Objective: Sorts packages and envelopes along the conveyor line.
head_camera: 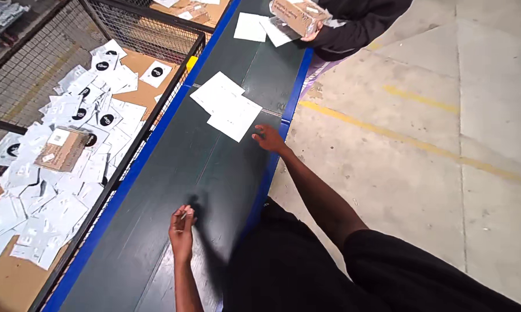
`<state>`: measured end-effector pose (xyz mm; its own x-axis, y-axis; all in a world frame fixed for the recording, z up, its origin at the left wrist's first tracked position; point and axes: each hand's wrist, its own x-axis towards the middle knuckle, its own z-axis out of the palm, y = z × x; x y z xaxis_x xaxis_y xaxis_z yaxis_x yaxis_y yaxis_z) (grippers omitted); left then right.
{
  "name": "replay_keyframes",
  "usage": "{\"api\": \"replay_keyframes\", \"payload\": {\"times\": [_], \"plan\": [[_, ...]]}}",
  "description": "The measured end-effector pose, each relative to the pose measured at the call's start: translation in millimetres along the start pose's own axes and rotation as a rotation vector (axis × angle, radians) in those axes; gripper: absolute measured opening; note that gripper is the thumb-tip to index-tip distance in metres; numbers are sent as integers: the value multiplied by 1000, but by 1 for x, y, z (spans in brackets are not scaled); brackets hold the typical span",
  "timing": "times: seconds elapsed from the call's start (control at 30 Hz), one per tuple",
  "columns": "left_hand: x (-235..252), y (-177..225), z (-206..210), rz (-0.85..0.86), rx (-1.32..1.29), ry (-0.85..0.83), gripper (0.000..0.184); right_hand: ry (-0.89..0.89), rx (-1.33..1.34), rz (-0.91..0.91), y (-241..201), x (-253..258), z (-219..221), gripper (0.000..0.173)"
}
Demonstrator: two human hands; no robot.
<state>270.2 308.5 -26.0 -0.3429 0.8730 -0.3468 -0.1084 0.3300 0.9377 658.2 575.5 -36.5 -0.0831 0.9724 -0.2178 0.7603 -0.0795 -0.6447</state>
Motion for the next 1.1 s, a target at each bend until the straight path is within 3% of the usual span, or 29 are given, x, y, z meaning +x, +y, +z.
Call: {"api": "replay_keyframes", "payload": {"times": [0.17,0.27,0.33,0.4,0.5,0.57,0.67,0.73,0.8,0.93,0.97,1.03,1.1], "plan": [[-32,-28,33,-70,52,-75,47,85,-41,-22,-17,44,1,52],[-32,-28,42,-59,108,-90,52,3,-224,12,-36,58,25,73],[-23,-23,45,-18,145,-76,53,-79,-375,62,-57,50,45,88],[-6,-17,45,34,184,-57,55,-99,-435,89,-77,34,63,90],[24,-3,39,115,277,1,57,-128,-340,127,-81,5,81,95],[45,9,30,150,314,62,57,-289,-174,121,-76,-12,80,87],[79,21,7,173,345,174,55,-814,99,-57,-98,-14,55,45],[97,22,-7,127,344,236,53,-1055,229,-91,-131,14,27,32],[108,17,-19,86,382,272,54,-942,360,-127,-163,67,-3,26],[121,2,-31,59,609,272,70,-312,898,-52,-196,199,-45,47],[121,-2,-31,53,685,285,74,-170,854,-22,-193,226,-48,52],[112,-5,-34,31,817,338,83,32,406,-34,-168,270,-36,67],[103,-7,-40,21,923,380,90,83,-22,-101,-133,294,-15,94]]}}
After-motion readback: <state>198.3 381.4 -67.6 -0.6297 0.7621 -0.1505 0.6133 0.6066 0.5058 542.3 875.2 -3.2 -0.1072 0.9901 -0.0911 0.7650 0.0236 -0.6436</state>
